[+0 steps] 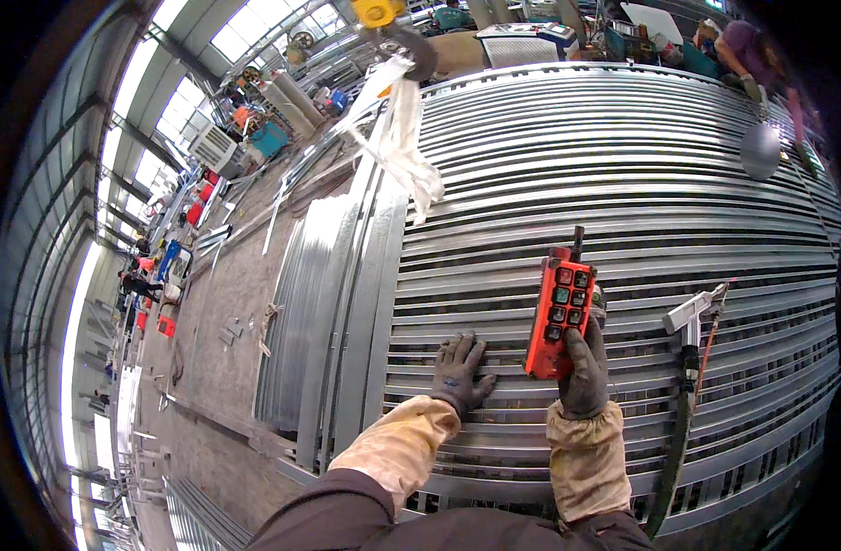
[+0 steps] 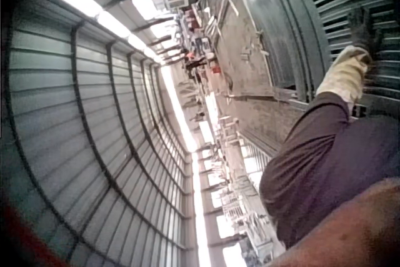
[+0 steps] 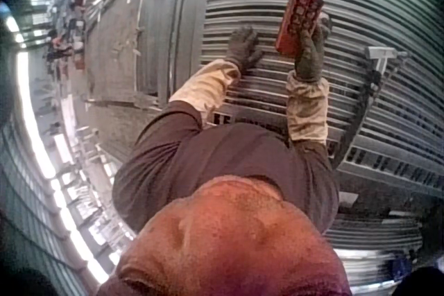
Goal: The person welds metal bars onto a large metal frame using a handheld welding tool, then uses an angle grinder to smooth the welded joints. The person wears protective gloves and a dark shirt while working in a workshop.
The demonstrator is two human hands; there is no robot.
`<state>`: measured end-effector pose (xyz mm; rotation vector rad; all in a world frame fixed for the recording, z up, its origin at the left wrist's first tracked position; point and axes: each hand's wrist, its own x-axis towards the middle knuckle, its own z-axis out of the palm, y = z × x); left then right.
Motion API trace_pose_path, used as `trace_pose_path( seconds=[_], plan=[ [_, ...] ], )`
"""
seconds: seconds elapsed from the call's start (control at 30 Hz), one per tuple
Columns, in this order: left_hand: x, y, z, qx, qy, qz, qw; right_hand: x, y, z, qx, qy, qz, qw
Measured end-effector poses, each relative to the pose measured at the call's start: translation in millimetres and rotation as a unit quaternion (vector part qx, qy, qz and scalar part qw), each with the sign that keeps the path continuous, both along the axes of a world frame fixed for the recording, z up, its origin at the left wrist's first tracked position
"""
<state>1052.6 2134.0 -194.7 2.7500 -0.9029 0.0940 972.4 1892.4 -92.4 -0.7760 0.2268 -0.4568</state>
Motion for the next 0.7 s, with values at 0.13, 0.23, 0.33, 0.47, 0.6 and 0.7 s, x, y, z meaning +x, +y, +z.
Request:
trace_pose_path(
  seconds=[0.13, 0.23, 0.33, 0.47, 0.6, 0.7],
  plan=[
    [1, 1, 2, 0.003, 0.005, 0.001, 1.0, -2, 1, 5, 0.041, -0.026, 0.005, 0.999],
    [0, -1, 6, 0.002, 0.006, 0.0, 1.0, -4, -2, 0, 0.041, -0.017, -0.004, 0.999],
    [0, -3, 7, 0.001, 0.003, -0.002, 1.0, -6, -8, -9, 0.049, -0.041, 0.001, 0.998],
    [-1, -1, 6, 0.006, 0.002, -0.002, 1.0, -6, -12, -17, 0.038, -0.041, -0.024, 0.998],
    [-1, -4, 8, 0.008, 0.004, -0.001, 1.0, -10, -17, -20, 0.069, -0.045, -0.029, 0.996],
    [-2, -1, 10, 0.0, 0.009, 0.001, 1.0, -17, -19, -12, 0.081, -0.047, -0.044, 0.995]
  ],
)
